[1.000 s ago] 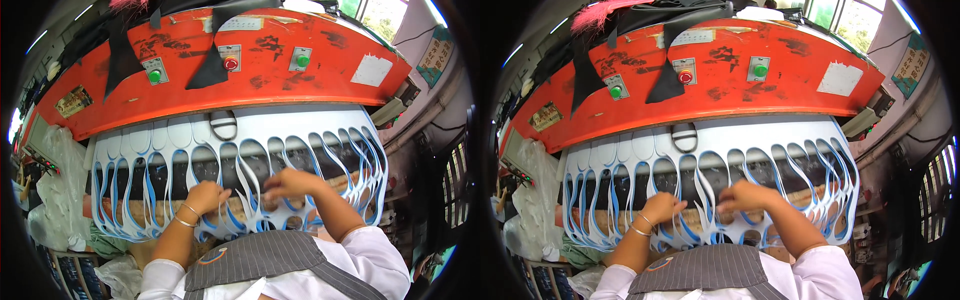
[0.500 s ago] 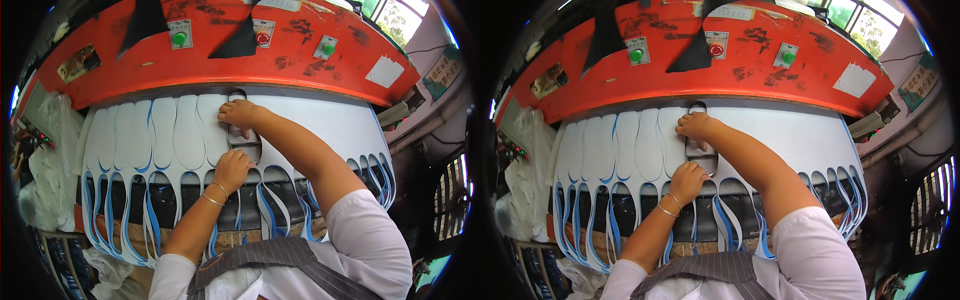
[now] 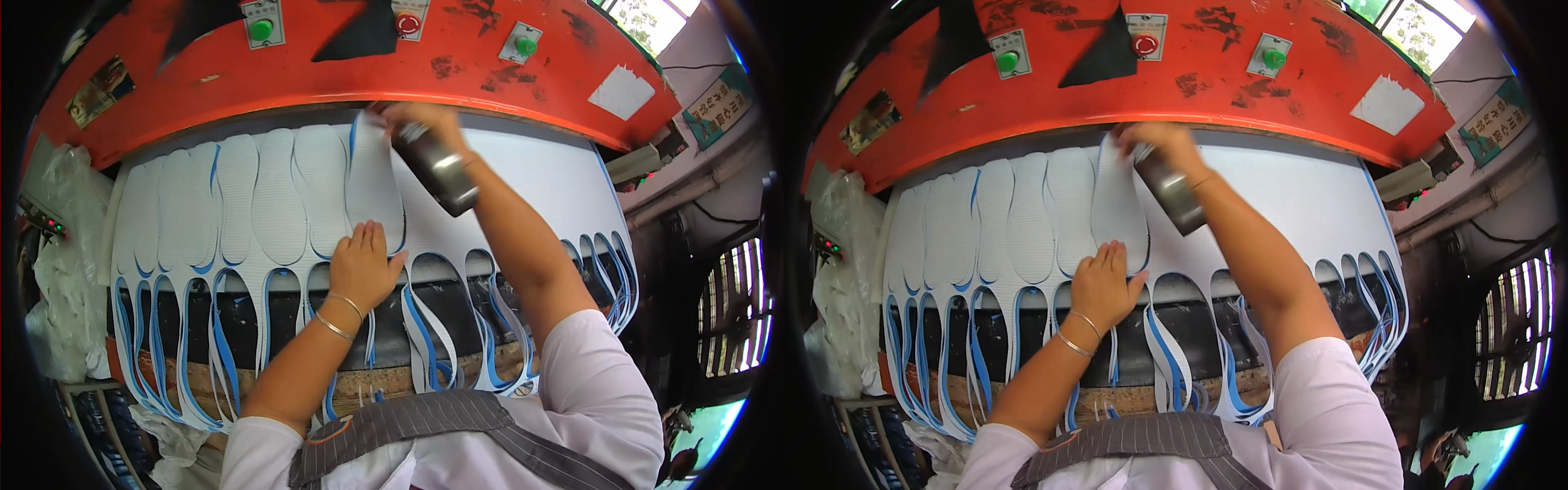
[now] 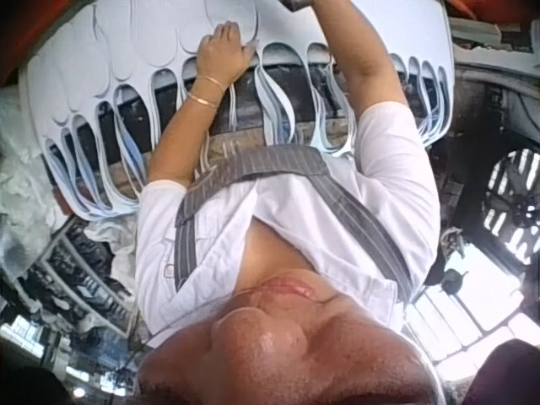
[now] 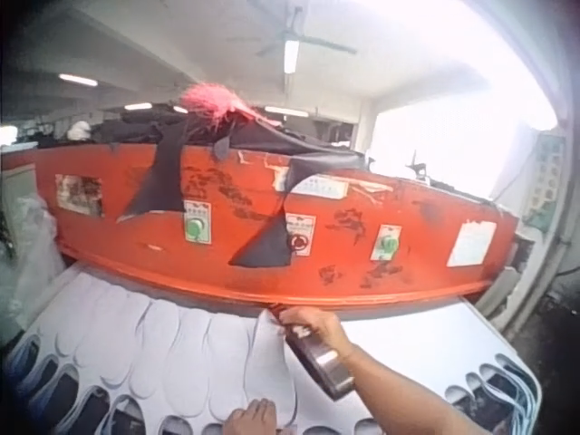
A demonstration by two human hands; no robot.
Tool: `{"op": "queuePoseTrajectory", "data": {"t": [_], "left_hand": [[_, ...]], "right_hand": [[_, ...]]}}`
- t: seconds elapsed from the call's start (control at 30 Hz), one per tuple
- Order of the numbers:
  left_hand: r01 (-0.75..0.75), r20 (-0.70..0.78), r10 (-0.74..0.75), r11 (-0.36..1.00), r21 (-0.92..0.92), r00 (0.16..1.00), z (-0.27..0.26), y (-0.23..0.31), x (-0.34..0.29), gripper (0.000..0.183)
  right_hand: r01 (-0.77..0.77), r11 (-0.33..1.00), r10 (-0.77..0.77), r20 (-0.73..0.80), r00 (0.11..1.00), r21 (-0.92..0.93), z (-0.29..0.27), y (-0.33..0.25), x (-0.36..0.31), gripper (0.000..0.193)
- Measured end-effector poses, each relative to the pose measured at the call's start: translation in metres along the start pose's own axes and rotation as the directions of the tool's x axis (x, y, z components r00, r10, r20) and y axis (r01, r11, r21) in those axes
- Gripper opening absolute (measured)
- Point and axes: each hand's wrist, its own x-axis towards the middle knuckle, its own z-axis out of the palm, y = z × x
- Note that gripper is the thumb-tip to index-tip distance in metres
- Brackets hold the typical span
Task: Cutting shoe soles from a sheet of material using a press and a metal die, then trimming them with scissors.
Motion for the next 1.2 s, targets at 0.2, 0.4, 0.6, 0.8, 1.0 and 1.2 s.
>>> {"op": "queuePoseTrajectory", "data": {"t": [0.2, 0.4, 0.6, 0.8, 1.0, 1.2], "left_hand": [[0.104, 0.584, -0.102, 0.994, 0.029, 0.806, -0.009, -0.024, 0.104, 0.040], [0.150, 0.396, -0.180, 0.983, 0.106, 0.901, 0.090, -0.083, 0.128, 0.044], [0.149, 0.333, -0.161, 0.987, 0.062, 0.929, 0.087, -0.085, 0.139, 0.042], [0.152, 0.357, -0.173, 0.984, 0.088, 0.918, 0.079, -0.089, 0.143, 0.044], [0.150, 0.368, -0.168, 0.986, 0.078, 0.914, 0.091, -0.085, 0.140, 0.045], [0.192, 0.351, -0.191, 0.981, 0.034, 0.917, 0.067, -0.075, 0.153, 0.038]], "right_hand": [[-0.499, 0.781, 0.397, -0.320, 0.861, -0.376, -0.063, -0.047, -0.017, 0.027], [-0.822, 0.311, 0.918, -0.074, 0.390, -0.477, -0.028, 0.005, -0.062, 0.021], [-0.778, 0.439, 0.832, -0.125, 0.541, -0.449, -0.016, 0.022, -0.053, 0.053], [-0.365, 0.815, 0.538, 0.354, 0.765, -0.450, -0.023, -0.029, -0.147, 0.100], [-0.360, 0.778, 0.489, 0.135, 0.862, -0.515, -0.006, -0.036, -0.148, 0.085], [-0.268, 0.790, 0.416, 0.161, 0.895, -0.551, -0.016, -0.035, -0.142, 0.087]]}}
